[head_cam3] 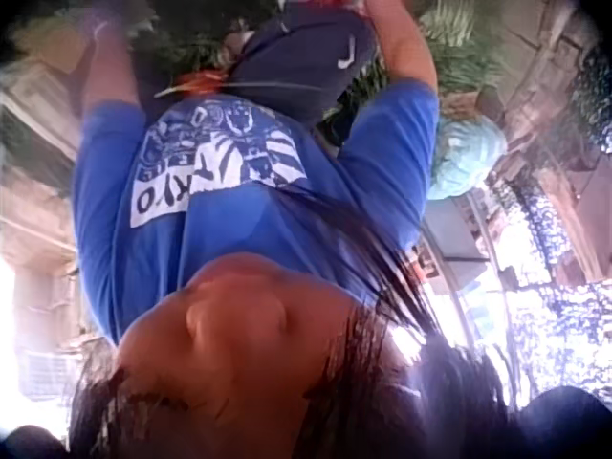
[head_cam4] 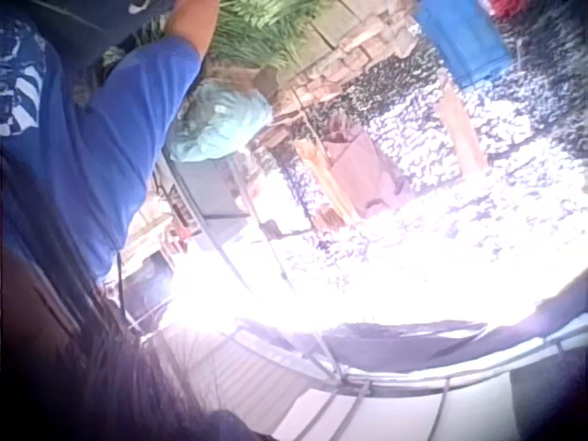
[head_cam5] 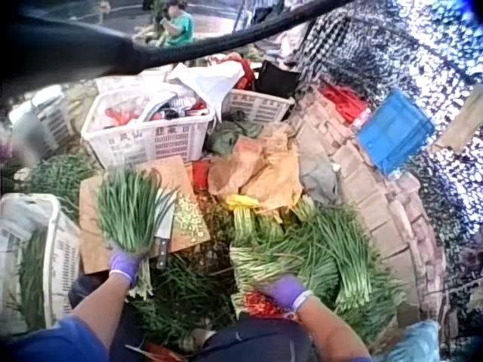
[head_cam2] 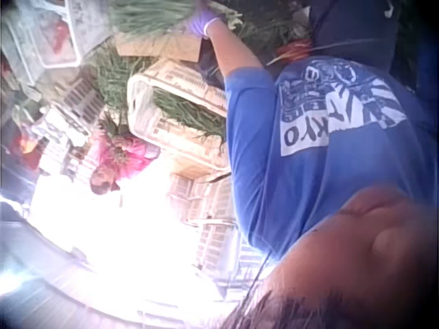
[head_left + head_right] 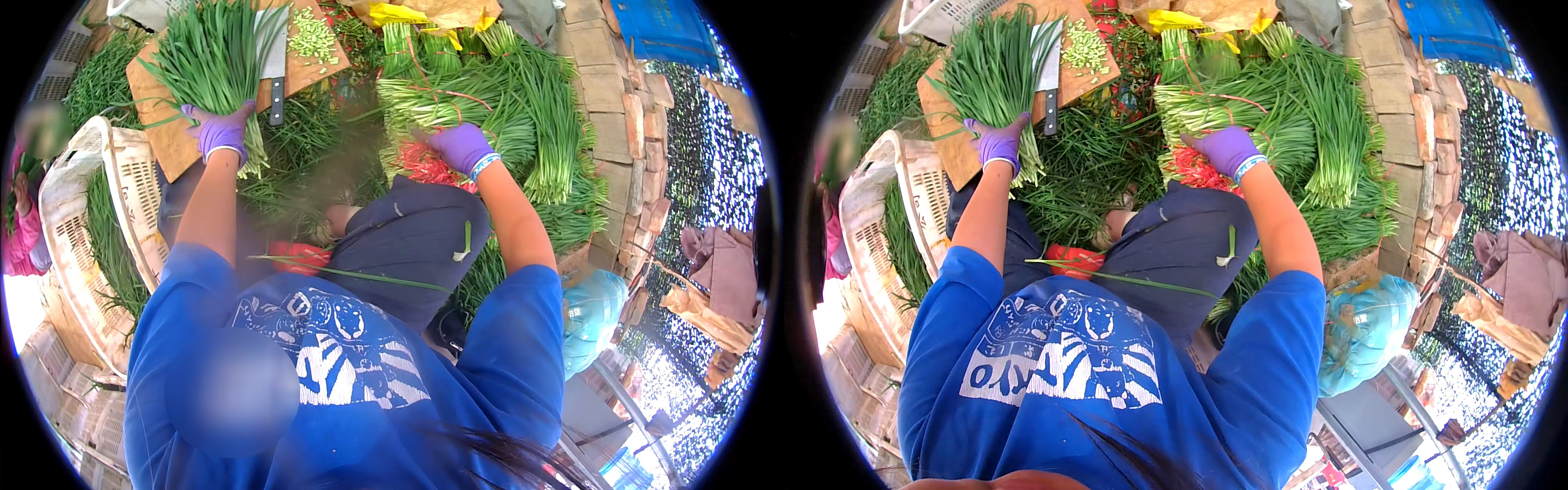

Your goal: The person bunches green leaves together, cuts the ends off with a cleaver on a wooden board, and secures each bunch with a red tie.

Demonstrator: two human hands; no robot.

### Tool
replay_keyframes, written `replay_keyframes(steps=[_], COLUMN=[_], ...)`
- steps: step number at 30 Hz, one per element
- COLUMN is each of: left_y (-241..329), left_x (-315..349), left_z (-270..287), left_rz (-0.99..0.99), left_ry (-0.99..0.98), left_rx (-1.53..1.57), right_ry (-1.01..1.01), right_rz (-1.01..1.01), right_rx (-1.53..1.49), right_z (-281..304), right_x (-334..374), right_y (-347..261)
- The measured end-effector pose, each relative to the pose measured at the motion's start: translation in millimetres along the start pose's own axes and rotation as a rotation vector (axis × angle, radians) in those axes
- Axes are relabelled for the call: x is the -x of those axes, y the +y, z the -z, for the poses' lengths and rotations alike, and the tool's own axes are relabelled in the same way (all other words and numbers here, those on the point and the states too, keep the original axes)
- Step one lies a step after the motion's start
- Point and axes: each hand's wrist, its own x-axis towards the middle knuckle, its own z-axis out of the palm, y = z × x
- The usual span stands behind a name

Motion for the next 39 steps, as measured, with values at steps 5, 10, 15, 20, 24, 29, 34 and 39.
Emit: replay_keyframes(steps=[5, 10, 15, 20, 24, 29, 34, 39], left_y=[5.2, 5.5, 2.9, -7.6, -23.7, -53.6, -98.3, -121.6], left_x=[3.9, 4.6, 6.6, -3.0, -15.6, 20.5, 139.1, 137.9], left_z=[6.3, 1.0, 7.6, 1.0, 10.8, 52.2, 121.8, 132.0], left_rz=[0.036, 0.011, 0.068, -0.050, -0.140, -0.980, -0.776, -1.209], left_ry=[-0.042, -0.031, -0.049, -0.087, -0.023, 0.401, -0.766, -0.762], left_rx=[-0.036, -0.010, -0.028, 0.081, 0.139, 0.451, 0.579, 0.252], right_ry=[0.085, 0.212, 0.325, 0.383, 0.045, 0.127, 0.656, 0.695], right_rz=[-0.041, 0.325, 0.813, 0.463, 0.100, 0.137, 0.289, 0.391], right_rx=[0.102, -0.123, -0.574, -1.680, -1.948, -1.819, -1.032, -0.704], right_z=[-1.0, 12.9, 101.1, 65.5, 71.4, 80.1, 72.5, 55.4], right_x=[-13.7, 4.1, 65.8, 43.1, 44.3, 43.2, 46.0, 34.3], right_y=[-10.9, -72.1, -212.9, -218.9, -208.5, -225.7, -244.5, -280.9])
